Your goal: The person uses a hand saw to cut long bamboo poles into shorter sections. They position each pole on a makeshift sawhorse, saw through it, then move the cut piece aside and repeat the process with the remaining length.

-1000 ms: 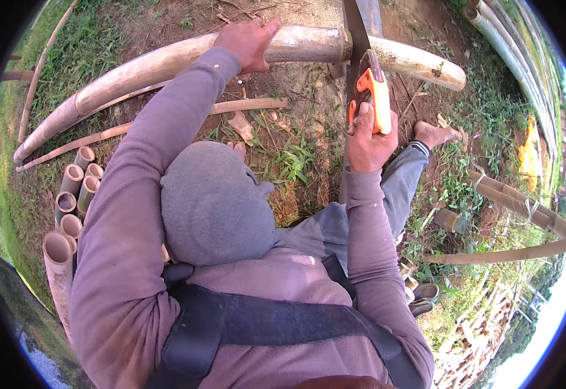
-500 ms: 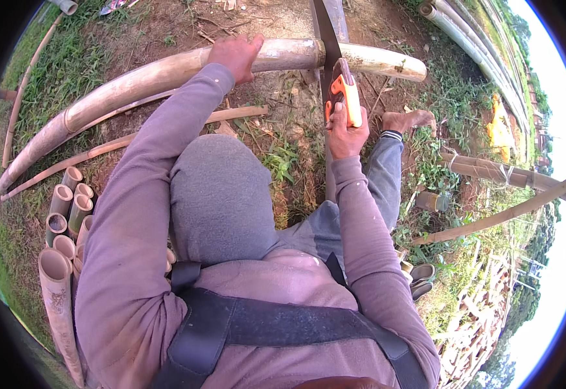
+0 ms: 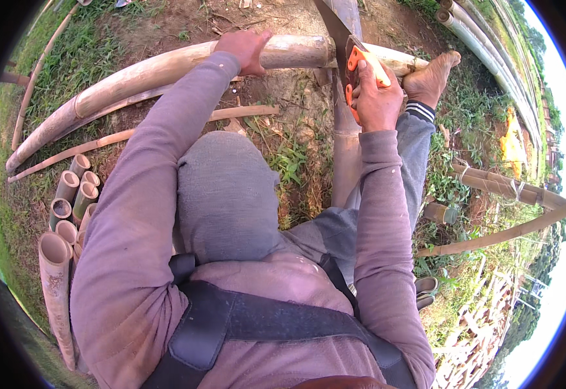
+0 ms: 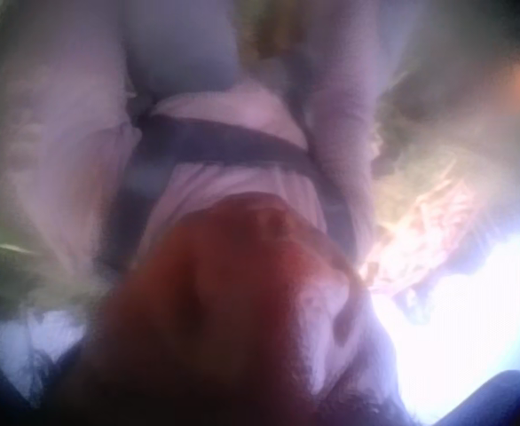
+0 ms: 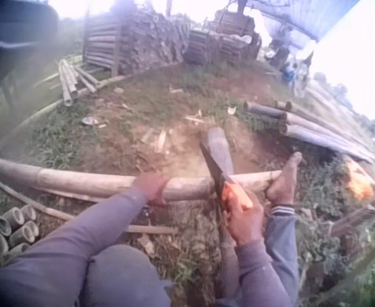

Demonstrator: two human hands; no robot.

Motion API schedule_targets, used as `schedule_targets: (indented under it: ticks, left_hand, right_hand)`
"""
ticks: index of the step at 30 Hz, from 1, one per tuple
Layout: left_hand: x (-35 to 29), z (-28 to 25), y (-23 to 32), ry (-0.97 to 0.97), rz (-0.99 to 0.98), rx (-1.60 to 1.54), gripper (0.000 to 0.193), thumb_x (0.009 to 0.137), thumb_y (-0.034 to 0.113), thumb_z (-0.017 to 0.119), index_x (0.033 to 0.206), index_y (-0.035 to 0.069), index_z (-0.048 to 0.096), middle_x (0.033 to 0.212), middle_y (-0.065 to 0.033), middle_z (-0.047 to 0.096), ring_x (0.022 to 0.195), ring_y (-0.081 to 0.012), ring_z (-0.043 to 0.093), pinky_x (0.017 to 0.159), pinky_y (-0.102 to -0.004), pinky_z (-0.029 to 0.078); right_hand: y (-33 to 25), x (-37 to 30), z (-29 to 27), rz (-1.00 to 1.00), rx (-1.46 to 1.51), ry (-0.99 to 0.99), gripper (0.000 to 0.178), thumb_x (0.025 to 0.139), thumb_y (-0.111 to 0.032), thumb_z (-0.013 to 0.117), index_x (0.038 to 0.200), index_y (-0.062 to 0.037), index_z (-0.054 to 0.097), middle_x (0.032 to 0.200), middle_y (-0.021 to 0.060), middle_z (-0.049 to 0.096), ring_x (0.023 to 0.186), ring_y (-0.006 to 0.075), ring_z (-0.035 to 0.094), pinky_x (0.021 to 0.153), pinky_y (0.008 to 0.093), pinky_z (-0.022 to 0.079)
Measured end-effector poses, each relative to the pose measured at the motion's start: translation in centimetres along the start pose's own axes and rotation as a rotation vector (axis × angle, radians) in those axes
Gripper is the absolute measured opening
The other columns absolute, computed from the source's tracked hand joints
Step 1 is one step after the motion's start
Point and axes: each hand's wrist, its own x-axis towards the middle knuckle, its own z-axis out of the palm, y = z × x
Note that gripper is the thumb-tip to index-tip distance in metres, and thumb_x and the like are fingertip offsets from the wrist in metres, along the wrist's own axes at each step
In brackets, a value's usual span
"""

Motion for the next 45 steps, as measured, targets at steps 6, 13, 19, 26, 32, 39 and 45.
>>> schedule_targets:
  ticks: [6,13,19,26,32,39,45]
  left_hand:
    - [0.4,0.7,0.1,0.02,0.03,-0.001,0.087,0.081,0.041,0.089,0.153,0.017,0.046,0.126,-0.0163,0.071,0.118,-0.035,0.071,0.098,-0.0481,0.061]
    - [1.0,0.5,0.8,0.001,-0.015,0.024,0.091,0.078,0.041,0.088,0.154,0.016,0.047,0.135,-0.0155,0.067,0.124,-0.0341,0.068,0.1,-0.0484,0.06]
    - [1.4,1.4,-0.3,0.038,-0.027,0.05,0.085,0.078,0.042,0.088,0.15,0.017,0.051,0.13,-0.0159,0.071,0.118,-0.0339,0.072,0.095,-0.0495,0.062]
    - [1.4,0.9,1.3,-0.027,-0.018,0.055,0.101,0.076,0.044,0.089,0.161,0.019,0.041,0.147,-0.0128,0.063,0.129,-0.0337,0.066,0.105,-0.0499,0.057]
    - [2.3,0.0,0.3,0.083,0.014,0.051,0.091,0.077,0.045,0.088,0.154,0.019,0.048,0.131,-0.0152,0.071,0.117,-0.0353,0.072,0.097,-0.0496,0.061]
    - [1.8,0.1,0.4,-0.008,0.015,0.041,0.093,0.076,0.044,0.089,0.155,0.016,0.048,0.127,-0.016,0.073,0.116,-0.0348,0.072,0.097,-0.0494,0.062]
    - [1.7,0.9,-0.1,-0.08,-0.064,0.08,0.105,0.071,0.041,0.088,0.162,0.02,0.041,0.143,-0.0142,0.065,0.122,-0.0345,0.07,0.103,-0.049,0.059]
  right_hand:
    - [0.9,-1.2,-0.4,-0.012,0.113,0.051,0.032,0.103,-0.013,0.074,0.13,0.0022,0.066,0.088,0.0031,0.073,0.065,0.0035,0.06,0.055,0.0208,0.049]
    - [-5.3,4.2,-1.3,0.058,-0.04,-0.169,0.025,0.105,-0.015,0.07,0.122,0.0029,0.07,0.075,-0.0004,0.065,0.051,0.0039,0.051,0.045,0.0233,0.042]
    - [3.2,-14.6,-8.1,-0.041,-0.101,0.027,0.044,0.105,-0.015,0.068,0.14,0.0083,0.057,0.125,0.0165,0.064,0.109,0.0198,0.065,0.084,0.0286,0.057]
    - [4.8,-3.4,-2.0,-0.263,-0.057,0.082,0.038,0.102,-0.006,0.072,0.137,0.0065,0.062,0.119,0.0101,0.073,0.093,0.012,0.067,0.081,0.0283,0.058]
    - [4.7,-1.2,-1.2,-0.223,-0.016,0.087,0.042,0.1,-0.008,0.075,0.138,0.0066,0.063,0.128,0.014,0.071,0.109,0.0145,0.068,0.097,0.0303,0.055]
    - [6.5,-9.1,-5.2,-0.055,0.004,0.088,0.047,0.102,-0.006,0.07,0.144,0.0101,0.055,0.136,0.0199,0.066,0.12,0.0227,0.067,0.099,0.0336,0.058]
    - [6.0,-16.7,-8.6,-0.142,0.074,0.066,0.053,0.103,-0.011,0.07,0.147,0.0112,0.05,0.134,0.023,0.067,0.118,0.0247,0.069,0.094,0.0343,0.061]
